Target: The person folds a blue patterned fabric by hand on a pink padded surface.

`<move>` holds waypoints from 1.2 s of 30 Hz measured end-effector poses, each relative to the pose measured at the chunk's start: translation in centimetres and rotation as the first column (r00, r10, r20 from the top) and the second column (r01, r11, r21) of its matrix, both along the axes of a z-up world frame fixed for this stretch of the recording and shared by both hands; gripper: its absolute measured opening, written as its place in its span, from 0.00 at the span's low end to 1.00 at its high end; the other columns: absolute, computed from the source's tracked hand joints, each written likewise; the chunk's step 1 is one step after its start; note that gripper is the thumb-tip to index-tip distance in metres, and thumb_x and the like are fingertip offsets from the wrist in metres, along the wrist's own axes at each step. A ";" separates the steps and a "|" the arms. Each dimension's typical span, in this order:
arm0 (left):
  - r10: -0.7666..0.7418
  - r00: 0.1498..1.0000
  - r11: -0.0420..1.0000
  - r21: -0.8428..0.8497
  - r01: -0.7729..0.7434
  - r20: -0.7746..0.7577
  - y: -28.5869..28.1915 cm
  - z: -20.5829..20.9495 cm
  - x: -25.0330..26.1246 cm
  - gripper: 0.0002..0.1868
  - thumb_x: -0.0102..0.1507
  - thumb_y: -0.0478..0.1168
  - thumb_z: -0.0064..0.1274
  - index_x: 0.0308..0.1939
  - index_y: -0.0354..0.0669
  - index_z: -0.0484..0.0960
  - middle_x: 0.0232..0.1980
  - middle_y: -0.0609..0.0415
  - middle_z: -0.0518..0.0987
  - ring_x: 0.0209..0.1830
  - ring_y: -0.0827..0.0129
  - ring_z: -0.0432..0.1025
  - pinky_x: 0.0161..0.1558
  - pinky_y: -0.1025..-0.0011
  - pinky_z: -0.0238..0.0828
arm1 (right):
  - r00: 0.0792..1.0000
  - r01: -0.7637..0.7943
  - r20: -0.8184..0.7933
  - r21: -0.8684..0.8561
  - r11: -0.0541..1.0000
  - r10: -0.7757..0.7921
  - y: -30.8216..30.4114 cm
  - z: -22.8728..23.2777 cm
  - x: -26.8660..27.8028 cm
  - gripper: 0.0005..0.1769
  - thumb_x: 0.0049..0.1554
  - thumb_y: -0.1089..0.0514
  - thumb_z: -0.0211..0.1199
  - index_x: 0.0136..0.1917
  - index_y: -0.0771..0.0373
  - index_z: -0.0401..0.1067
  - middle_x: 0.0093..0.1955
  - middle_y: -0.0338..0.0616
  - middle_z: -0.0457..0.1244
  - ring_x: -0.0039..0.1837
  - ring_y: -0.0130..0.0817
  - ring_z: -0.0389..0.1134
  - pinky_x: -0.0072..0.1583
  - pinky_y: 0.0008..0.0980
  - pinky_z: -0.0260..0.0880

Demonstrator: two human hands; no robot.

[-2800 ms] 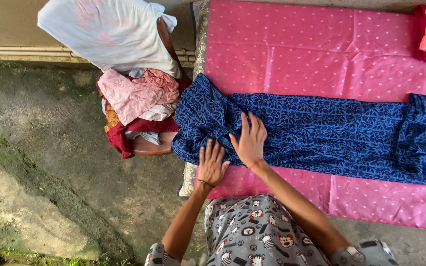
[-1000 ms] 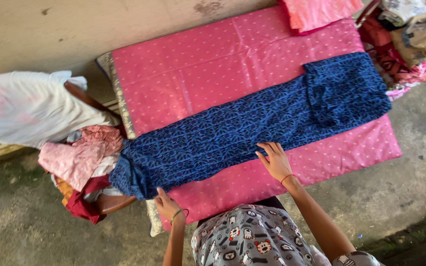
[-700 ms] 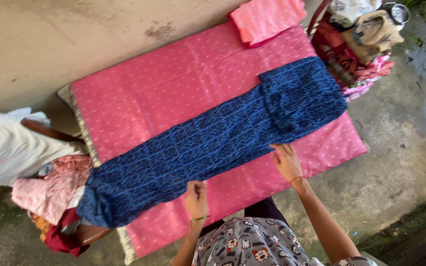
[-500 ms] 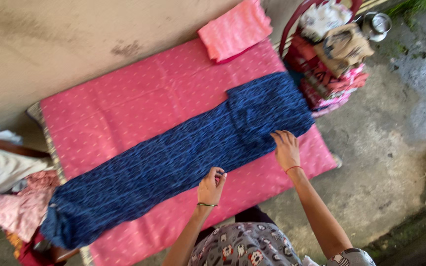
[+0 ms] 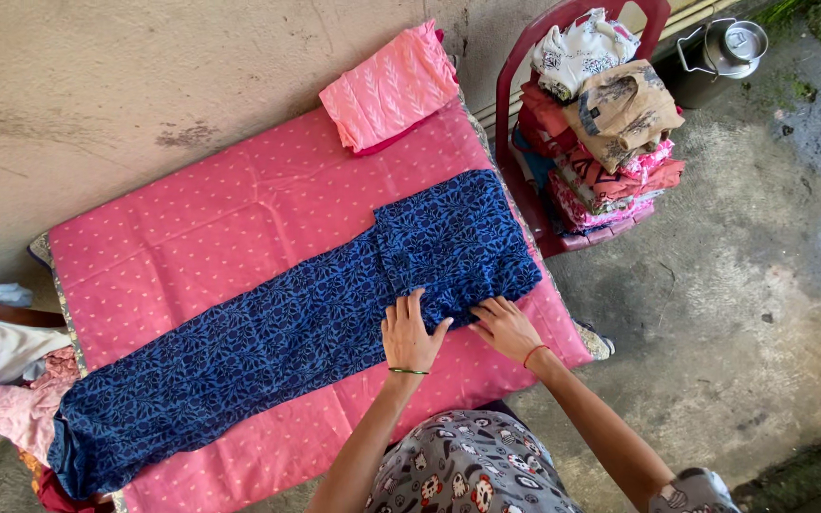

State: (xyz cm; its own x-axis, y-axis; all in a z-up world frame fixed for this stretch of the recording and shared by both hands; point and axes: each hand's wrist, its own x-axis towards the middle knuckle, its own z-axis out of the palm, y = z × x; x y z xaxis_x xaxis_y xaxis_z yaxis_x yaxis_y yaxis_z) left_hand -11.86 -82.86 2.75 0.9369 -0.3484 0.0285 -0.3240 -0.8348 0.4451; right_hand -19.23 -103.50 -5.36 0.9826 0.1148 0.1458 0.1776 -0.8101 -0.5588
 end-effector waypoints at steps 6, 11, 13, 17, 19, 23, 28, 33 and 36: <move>-0.163 0.975 0.987 0.012 0.163 0.153 -2.3 -0.9 1.8 0.38 0.56 0.56 0.64 0.64 0.43 0.71 0.66 0.47 0.72 0.68 0.45 0.62 0.66 0.49 0.59 | 0.942 0.249 0.206 0.108 0.963 -0.267 -4.4 2.6 4.6 0.13 0.58 0.60 0.63 0.57 0.59 0.78 0.61 0.41 0.66 0.63 0.42 0.65 0.66 0.41 0.66; -0.256 0.959 0.966 0.004 0.257 0.122 -2.9 -3.3 5.9 0.38 0.57 0.55 0.63 0.66 0.44 0.71 0.69 0.49 0.70 0.72 0.44 0.59 0.69 0.48 0.55 | 0.988 0.074 0.140 -0.026 0.997 -0.070 -10.0 2.8 14.5 0.16 0.59 0.58 0.62 0.61 0.53 0.76 0.65 0.41 0.65 0.64 0.44 0.64 0.66 0.41 0.65; -0.190 0.977 0.982 0.015 0.189 0.099 -2.6 -4.9 9.6 0.38 0.59 0.54 0.62 0.69 0.46 0.69 0.72 0.50 0.70 0.73 0.45 0.59 0.70 0.49 0.56 | 0.996 0.026 0.085 -0.074 0.997 -0.020 -11.2 2.5 18.4 0.20 0.59 0.55 0.63 0.65 0.55 0.74 0.66 0.43 0.63 0.65 0.46 0.62 0.65 0.43 0.63; 0.189 0.976 0.982 0.047 -0.185 -0.106 -2.8 -8.0 16.8 0.45 0.61 0.58 0.58 0.78 0.49 0.58 0.74 0.48 0.66 0.73 0.45 0.57 0.70 0.47 0.54 | 1.000 0.001 0.003 -0.226 0.974 0.000 -11.6 0.5 23.3 0.25 0.53 0.44 0.66 0.62 0.55 0.74 0.65 0.45 0.60 0.67 0.51 0.58 0.65 0.47 0.58; 0.239 0.968 0.971 0.040 -0.237 -0.078 -3.7 -8.5 19.0 0.49 0.60 0.62 0.59 0.78 0.49 0.55 0.76 0.47 0.64 0.72 0.43 0.56 0.69 0.45 0.52 | 0.999 -0.045 -0.030 -0.256 0.966 0.039 -12.0 -1.4 24.6 0.20 0.53 0.43 0.64 0.55 0.51 0.77 0.64 0.41 0.61 0.69 0.48 0.58 0.67 0.47 0.57; 0.002 1.000 0.998 0.060 -0.002 0.002 -5.2 -7.6 20.1 0.54 0.53 0.67 0.63 0.76 0.48 0.57 0.72 0.45 0.66 0.74 0.38 0.53 0.67 0.32 0.40 | 0.959 -0.204 -0.193 0.043 0.978 0.209 -16.3 -6.0 26.6 0.14 0.62 0.46 0.59 0.54 0.53 0.78 0.59 0.37 0.66 0.68 0.39 0.61 0.71 0.50 0.53; -0.018 0.930 0.968 0.227 0.108 -0.366 -5.6 -8.9 22.0 0.24 0.70 0.65 0.47 0.61 0.60 0.81 0.53 0.56 0.84 0.65 0.63 0.73 0.85 0.50 0.48 | 0.843 0.001 -0.515 0.290 0.957 0.156 -18.9 -9.7 27.4 0.19 0.71 0.42 0.54 0.58 0.58 0.73 0.53 0.48 0.67 0.60 0.45 0.67 0.64 0.43 0.69; 0.033 0.991 0.987 0.159 -0.012 -0.133 -5.7 -9.6 22.4 0.15 0.68 0.51 0.54 0.55 0.51 0.81 0.54 0.55 0.80 0.61 0.57 0.71 0.67 0.54 0.63 | 0.972 0.136 -0.192 -0.004 0.991 -0.135 -13.5 -5.8 25.8 0.15 0.60 0.45 0.62 0.52 0.57 0.77 0.58 0.44 0.65 0.63 0.50 0.62 0.63 0.46 0.64; -0.107 0.982 0.987 0.138 0.085 0.158 -5.5 -8.7 20.6 0.20 0.62 0.38 0.54 0.59 0.52 0.80 0.63 0.56 0.77 0.66 0.55 0.68 0.70 0.53 0.61 | 0.949 0.299 0.067 0.109 0.948 -0.308 -12.3 -3.7 24.1 0.28 0.59 0.43 0.68 0.63 0.63 0.69 0.58 0.59 0.62 0.62 0.58 0.60 0.62 0.49 0.62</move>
State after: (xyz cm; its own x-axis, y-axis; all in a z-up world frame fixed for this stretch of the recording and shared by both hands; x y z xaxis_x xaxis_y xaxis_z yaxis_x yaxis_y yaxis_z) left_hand 8.73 -88.38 -5.93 0.8851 -0.4473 0.1284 -0.4652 -0.8433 0.2690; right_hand 4.88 -115.79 -9.03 0.9529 -0.2054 0.2232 -0.0197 -0.7761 -0.6303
